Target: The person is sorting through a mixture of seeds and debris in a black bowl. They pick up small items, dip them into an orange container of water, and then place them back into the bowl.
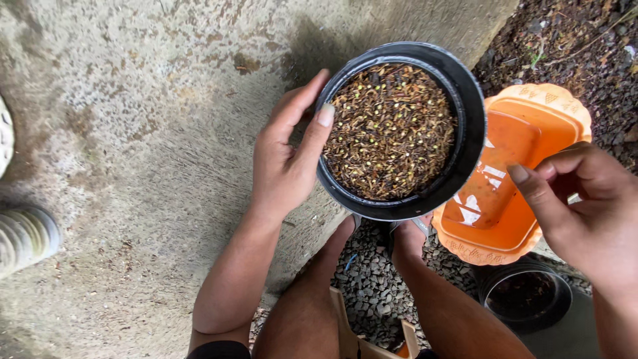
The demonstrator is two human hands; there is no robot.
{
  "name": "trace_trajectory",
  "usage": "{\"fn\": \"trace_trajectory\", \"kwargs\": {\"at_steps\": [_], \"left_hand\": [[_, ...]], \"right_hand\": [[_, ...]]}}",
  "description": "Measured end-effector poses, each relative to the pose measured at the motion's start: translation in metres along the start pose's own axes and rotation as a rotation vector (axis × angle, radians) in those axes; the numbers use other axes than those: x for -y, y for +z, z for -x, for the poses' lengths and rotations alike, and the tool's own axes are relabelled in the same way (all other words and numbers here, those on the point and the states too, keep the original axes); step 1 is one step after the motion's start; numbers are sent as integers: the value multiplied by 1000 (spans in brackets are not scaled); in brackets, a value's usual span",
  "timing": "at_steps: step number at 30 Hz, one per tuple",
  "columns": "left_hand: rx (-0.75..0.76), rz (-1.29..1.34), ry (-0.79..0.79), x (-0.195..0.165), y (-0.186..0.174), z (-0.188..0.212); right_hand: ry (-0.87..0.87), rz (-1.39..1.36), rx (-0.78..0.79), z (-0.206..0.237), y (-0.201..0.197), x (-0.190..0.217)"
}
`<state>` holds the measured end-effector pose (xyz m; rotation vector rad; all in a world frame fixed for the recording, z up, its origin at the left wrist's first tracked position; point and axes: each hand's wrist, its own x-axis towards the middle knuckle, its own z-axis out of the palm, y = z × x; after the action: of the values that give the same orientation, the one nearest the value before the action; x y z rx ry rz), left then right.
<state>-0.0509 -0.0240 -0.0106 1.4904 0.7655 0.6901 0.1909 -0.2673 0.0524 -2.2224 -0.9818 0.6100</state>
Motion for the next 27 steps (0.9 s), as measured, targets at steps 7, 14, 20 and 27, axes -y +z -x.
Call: {"fn": "trace_trajectory", "kwargs": {"at_steps": [7,14,20,27], "left_hand": [[-105,-307,-2,2,3,4],[-129,-557,95,-6,2,-2],[-166,-350,86,-25,-6,8],[-24,-17,478,-82,28,76]], "right_hand": [[-33,124,-110,28,7,-74],[-34,240,-213,36,24,-91],[-12,381,-226,29,32,-89],[-42,468,-268,21,28,-73]]}}
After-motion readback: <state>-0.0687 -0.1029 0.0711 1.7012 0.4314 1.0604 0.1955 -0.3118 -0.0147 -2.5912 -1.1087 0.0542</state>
